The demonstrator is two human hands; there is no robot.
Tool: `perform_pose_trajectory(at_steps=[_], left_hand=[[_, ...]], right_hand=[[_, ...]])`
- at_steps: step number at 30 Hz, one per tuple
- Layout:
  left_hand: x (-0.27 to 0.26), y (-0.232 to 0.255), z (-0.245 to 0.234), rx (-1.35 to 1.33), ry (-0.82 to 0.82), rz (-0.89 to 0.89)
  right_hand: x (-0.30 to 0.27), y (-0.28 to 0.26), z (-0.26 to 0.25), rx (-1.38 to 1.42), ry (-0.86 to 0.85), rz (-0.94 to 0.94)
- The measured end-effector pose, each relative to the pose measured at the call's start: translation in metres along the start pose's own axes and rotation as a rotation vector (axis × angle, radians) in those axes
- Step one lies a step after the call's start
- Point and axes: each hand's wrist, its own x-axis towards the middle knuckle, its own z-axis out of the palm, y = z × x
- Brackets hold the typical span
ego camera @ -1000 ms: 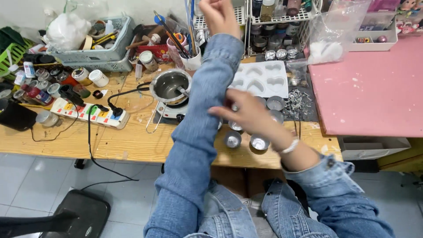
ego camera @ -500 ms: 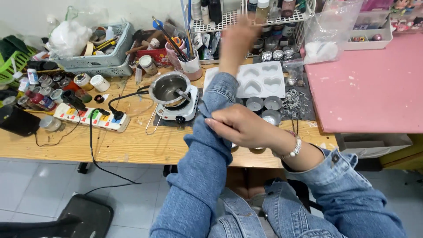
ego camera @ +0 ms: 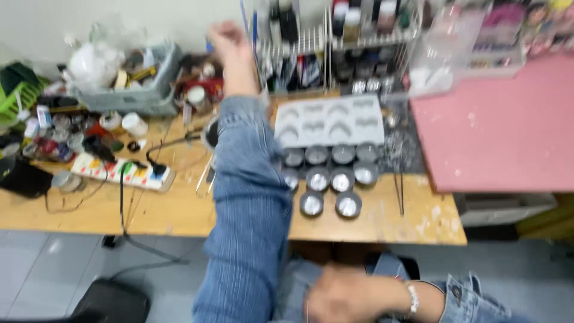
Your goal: Melting wax and preparing candle containers with wicks and decorations in a workshop.
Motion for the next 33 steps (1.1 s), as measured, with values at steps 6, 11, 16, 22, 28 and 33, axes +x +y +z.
perform_pose_trajectory(at_steps=[6,11,16,22,28,33], left_hand=[[-0.234,-0.032,0.137,0.754,-0.173,-0.051],[-0.231,-0.094,0.027,1.202,-0.063,0.035],[-0.233,-0.088,-0.008,1.306,0.186,0.026],[-0.213,-0.087,-0.070,-0.122,0.356,-0.047],[-0.363,-0.124,0.071,1.607,-0.167,0.277],[-0.380,-0.144,0.070,2.309,-1.519,0.752]], right_hand=[[0.048,-0.020,-0.041,-0.169,0.244,0.332],[0.063,0.017,-0.035,-0.187,0.415,0.211],[0.026,0.039,-0.010,-0.118,0.349,0.109],[0.015,0.001,-0.013,0.092,0.158,-0.098],[0.028,-0.016,-0.021,-0.027,0.060,-0.175],[0.032,-0.028,-0.025,-0.012,-0.061,-0.155]])
